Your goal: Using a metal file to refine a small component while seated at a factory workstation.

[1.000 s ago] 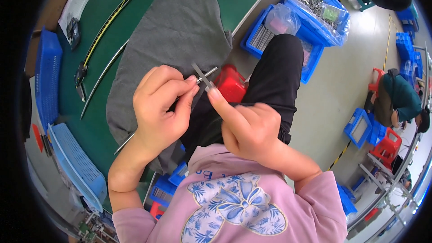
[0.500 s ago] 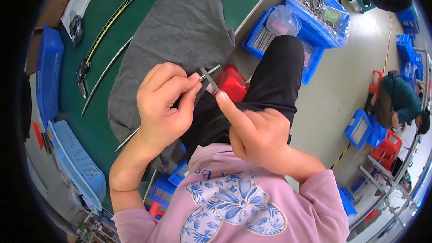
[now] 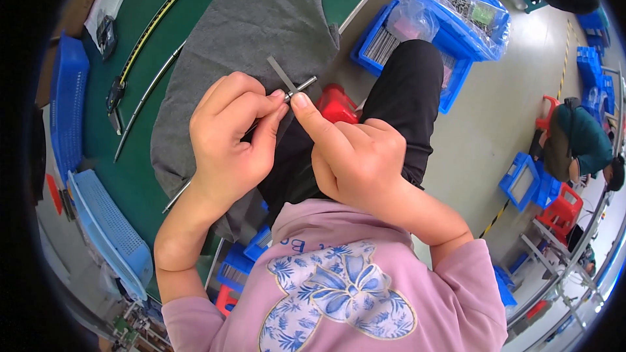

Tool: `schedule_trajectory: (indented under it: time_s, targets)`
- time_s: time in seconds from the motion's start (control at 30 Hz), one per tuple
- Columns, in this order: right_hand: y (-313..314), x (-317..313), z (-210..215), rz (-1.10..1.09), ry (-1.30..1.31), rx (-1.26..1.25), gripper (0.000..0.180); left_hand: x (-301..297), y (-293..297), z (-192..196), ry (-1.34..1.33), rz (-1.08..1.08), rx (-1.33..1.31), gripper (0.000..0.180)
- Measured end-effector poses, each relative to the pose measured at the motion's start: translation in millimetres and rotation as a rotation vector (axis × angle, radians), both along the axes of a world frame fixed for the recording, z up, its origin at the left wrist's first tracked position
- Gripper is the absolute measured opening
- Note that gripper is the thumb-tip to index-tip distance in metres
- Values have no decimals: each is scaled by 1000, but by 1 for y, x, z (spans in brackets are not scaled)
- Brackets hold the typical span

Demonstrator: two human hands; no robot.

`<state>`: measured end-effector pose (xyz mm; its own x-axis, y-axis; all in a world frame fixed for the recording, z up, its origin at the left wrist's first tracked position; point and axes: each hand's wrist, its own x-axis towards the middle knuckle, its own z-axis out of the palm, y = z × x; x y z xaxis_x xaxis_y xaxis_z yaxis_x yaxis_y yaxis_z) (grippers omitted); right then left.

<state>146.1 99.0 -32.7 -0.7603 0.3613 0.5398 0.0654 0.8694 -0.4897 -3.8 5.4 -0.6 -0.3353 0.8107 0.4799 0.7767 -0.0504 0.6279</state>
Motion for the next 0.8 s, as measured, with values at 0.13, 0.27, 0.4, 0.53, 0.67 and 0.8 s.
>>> schedule_trajectory:
  time_s: [0.13, 0.27, 0.4, 0.53, 0.67, 0.8]
  targets:
    - [-11, 10, -27, -46, 99, -10, 54, 1, 1, 2, -13, -1, -27, 17]
    - [0, -10, -24, -18, 179, 29, 54, 2, 0, 2, -6, 3, -11, 17]
    - [-9, 7, -34, -32, 154, -9, 55, 0, 0, 1, -15, -2, -20, 17]
    - [0, -11, -32, -7, 218, 33, 54, 0, 1, 1, 9, 1, 2, 17]
    - [-5, -3, -48, 3, 258, -1, 51, -2, 1, 2, -5, -4, -5, 17]
    - [1, -6, -44, 38, 261, 9, 51, -1, 2, 2, -10, -6, -13, 17]
